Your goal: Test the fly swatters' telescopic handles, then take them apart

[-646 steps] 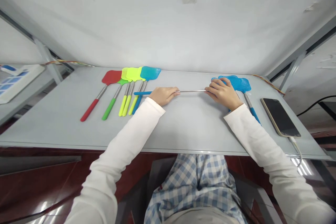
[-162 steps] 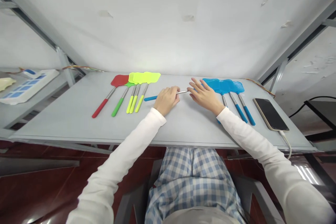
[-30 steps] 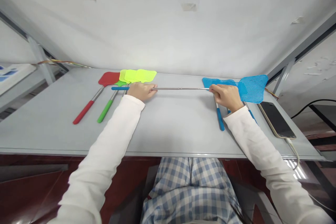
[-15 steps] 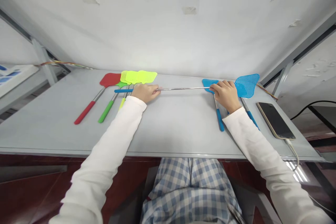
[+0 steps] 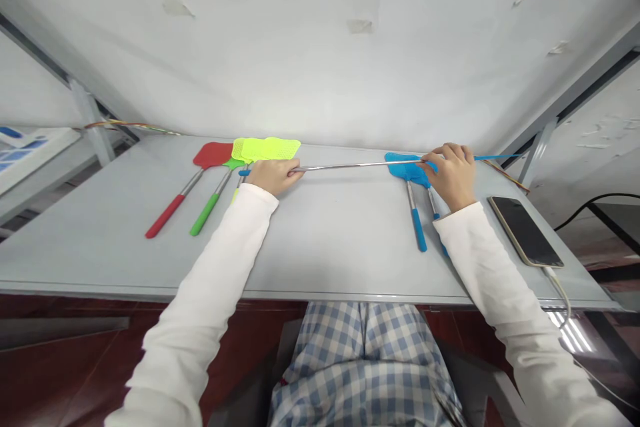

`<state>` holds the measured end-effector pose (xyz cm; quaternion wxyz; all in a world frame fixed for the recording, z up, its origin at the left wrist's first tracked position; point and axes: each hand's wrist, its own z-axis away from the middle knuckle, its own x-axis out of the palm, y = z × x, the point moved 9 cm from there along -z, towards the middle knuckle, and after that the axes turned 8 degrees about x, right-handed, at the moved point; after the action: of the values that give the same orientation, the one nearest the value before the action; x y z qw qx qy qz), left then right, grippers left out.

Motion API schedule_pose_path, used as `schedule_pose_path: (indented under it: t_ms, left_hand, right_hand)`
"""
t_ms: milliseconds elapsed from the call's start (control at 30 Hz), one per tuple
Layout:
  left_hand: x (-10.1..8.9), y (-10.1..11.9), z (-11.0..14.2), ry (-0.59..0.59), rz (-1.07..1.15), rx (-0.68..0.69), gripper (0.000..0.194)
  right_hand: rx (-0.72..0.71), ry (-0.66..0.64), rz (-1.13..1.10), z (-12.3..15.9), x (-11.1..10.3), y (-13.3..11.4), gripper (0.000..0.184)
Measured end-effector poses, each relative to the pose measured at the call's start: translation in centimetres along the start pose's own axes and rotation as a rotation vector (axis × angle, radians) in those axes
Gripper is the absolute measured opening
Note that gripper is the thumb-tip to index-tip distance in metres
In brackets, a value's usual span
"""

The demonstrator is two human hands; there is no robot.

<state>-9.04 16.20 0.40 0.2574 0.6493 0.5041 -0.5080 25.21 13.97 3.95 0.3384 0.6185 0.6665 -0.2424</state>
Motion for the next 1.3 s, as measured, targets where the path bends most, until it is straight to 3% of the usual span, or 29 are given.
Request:
schedule_pose_path:
  t_ms: [233,367,700,833,1067,1167,1300]
  left_hand:
    - [-0.4,-4.0,1.2,0.045,-0.004,-0.155,0.034]
    - [0.4,-5.2,1.5,-0.004,-0.020,-0.223,0.039]
    - [0.6,-5.6,1.2,-0.016,-0.024,-0.246,0.055]
    - [0.7,-3.8,0.5,-0.084,-0.034,-0.185,0.055]
    - [0.5,3.6,-1.2,-0.135,-0.026,-0.004,0.051]
    - [0.2,4.7,-1.2,-0.119,-0.023,-0.004,0.053]
    - [0.1,4.6,-0.9,-0.115,-0.004,-0.042,0.055]
  right_hand:
    - [0.003,-0.067,0.079,0.4,2.8,1.5,0.027]
    - [-0.048,-0.127,0.060,0.4,3.8,1.5,0.030]
    - [-0.052,-0.193,0.075,-0.1,2.5,0.8,0.028]
    - [-0.103,-0.253,0.055,0.1,2.7,-1.3,0.025]
    - [-0.309,-0.311,0.000,1.3,1.8,-9.0,0.025]
    - [-0.299,-0.302,-0.002,1.4,1.4,-9.5,0.026]
    - [-0.271,-0.274,0.001,1.4,1.4,-8.8,0.029]
